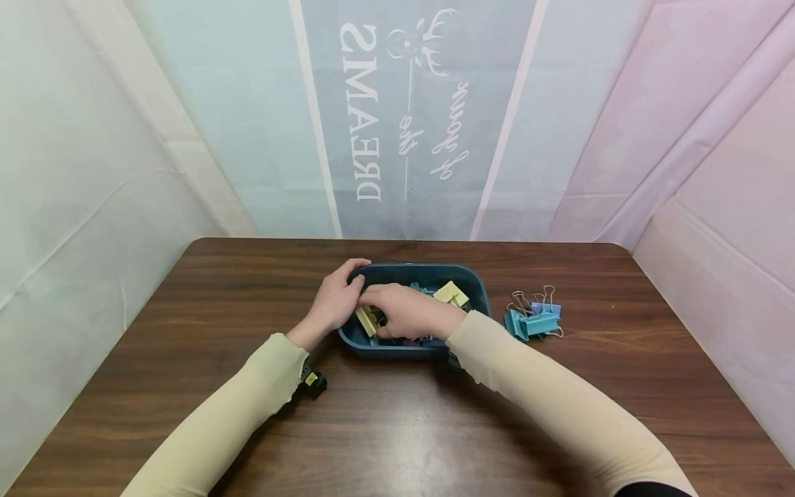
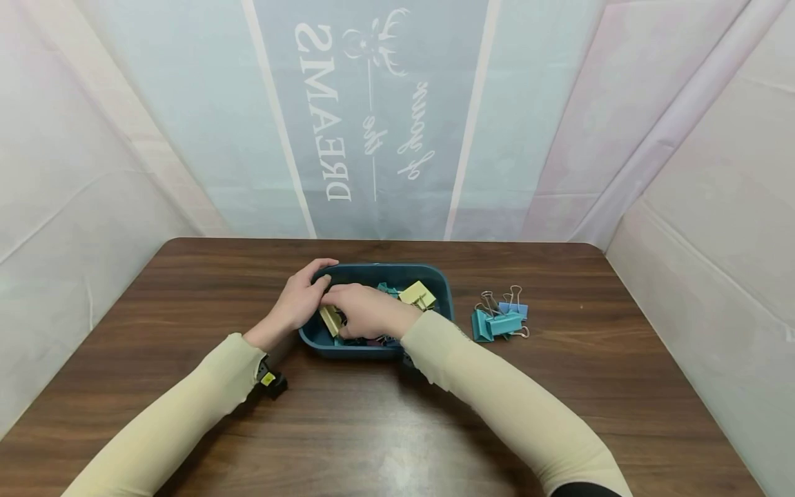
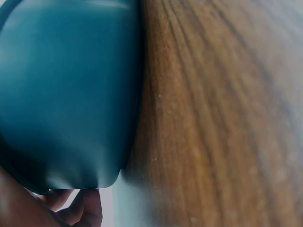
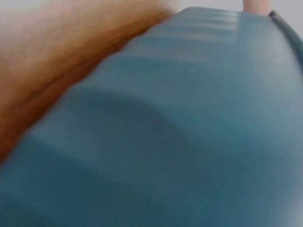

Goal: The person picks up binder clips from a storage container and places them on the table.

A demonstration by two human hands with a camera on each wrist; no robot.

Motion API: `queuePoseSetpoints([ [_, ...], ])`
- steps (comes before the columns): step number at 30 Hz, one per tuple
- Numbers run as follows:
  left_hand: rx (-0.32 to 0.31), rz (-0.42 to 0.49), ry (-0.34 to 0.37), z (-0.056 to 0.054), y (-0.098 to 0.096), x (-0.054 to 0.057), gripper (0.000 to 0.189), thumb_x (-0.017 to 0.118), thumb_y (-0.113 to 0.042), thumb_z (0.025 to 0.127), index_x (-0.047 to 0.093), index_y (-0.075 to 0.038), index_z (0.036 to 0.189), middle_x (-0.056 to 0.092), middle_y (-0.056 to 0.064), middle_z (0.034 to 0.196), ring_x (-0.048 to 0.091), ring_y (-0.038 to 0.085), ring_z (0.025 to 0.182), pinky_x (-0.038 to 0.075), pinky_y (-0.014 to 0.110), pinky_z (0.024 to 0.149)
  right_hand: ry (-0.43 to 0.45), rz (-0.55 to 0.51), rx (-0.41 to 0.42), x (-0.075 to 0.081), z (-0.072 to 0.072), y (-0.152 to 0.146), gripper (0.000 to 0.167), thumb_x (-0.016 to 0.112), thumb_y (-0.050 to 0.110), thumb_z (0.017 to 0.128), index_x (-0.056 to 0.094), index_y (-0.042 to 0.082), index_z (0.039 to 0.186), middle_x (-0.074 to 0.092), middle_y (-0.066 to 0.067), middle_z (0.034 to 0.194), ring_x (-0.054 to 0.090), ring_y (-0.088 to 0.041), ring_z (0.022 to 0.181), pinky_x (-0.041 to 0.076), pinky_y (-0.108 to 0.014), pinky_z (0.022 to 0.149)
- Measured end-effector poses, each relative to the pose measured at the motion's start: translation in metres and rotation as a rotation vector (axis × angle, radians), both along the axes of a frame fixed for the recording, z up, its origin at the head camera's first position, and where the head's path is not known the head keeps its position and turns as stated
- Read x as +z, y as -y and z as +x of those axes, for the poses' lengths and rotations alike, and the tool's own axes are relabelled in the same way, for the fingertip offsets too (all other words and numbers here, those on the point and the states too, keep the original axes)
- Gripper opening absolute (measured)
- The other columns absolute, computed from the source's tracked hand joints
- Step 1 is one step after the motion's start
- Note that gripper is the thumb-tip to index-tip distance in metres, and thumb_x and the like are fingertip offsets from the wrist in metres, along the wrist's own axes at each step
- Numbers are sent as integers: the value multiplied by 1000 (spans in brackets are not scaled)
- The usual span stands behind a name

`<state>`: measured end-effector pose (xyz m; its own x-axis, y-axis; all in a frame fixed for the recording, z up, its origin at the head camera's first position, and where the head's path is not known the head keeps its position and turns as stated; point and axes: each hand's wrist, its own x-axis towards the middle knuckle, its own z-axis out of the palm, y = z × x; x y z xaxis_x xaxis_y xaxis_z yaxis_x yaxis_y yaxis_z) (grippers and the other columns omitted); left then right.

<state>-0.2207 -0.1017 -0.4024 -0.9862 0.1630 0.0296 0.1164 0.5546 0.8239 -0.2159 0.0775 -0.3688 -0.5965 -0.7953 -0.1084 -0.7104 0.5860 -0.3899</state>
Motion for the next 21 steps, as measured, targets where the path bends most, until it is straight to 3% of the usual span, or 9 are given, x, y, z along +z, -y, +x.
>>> queuePoseSetpoints([
  [5, -6, -12, -2, 0, 0, 0, 38, 38, -27, 108, 48, -26, 144, 45, 8, 59, 39, 23, 43, 38, 36, 47, 5, -68, 37, 2, 9, -10, 55, 76, 11, 87, 56, 12, 138, 55, -1, 137, 64, -13, 102, 47, -30, 96],
  [7, -8, -15, -5, -1, 0, -1, 39, 38, -27, 108, 48, -24, 145, 46, 8, 60, 38, 22, 43, 37, 35, 46, 16, -124, 34, 4, 12, -15, 54, 77, 11, 87, 56, 11, 137, 55, -1, 137, 59, -15, 115, 48, -31, 96],
  [13, 7, -17, -18, -1, 0, -3, 37, 41, -28, 107, 49, -25, 143, 48, 10, 65, 38, 21, 43, 37, 34, 47, 146, -360, -16, 16, 20, -33, 56, 79, 10, 85, 57, 11, 136, 58, -2, 133, 61, -21, 114, 53, -37, 90],
  [21, 24, -13, -13, -1, -2, -2, 38, 43, -28, 106, 50, -26, 143, 59, 11, 90, 44, 24, 52, 40, 37, 54, 100, -511, -86, 31, 23, -66, 55, 77, 15, 87, 56, 12, 137, 57, -1, 133, 60, -22, 113, 52, -43, 91],
])
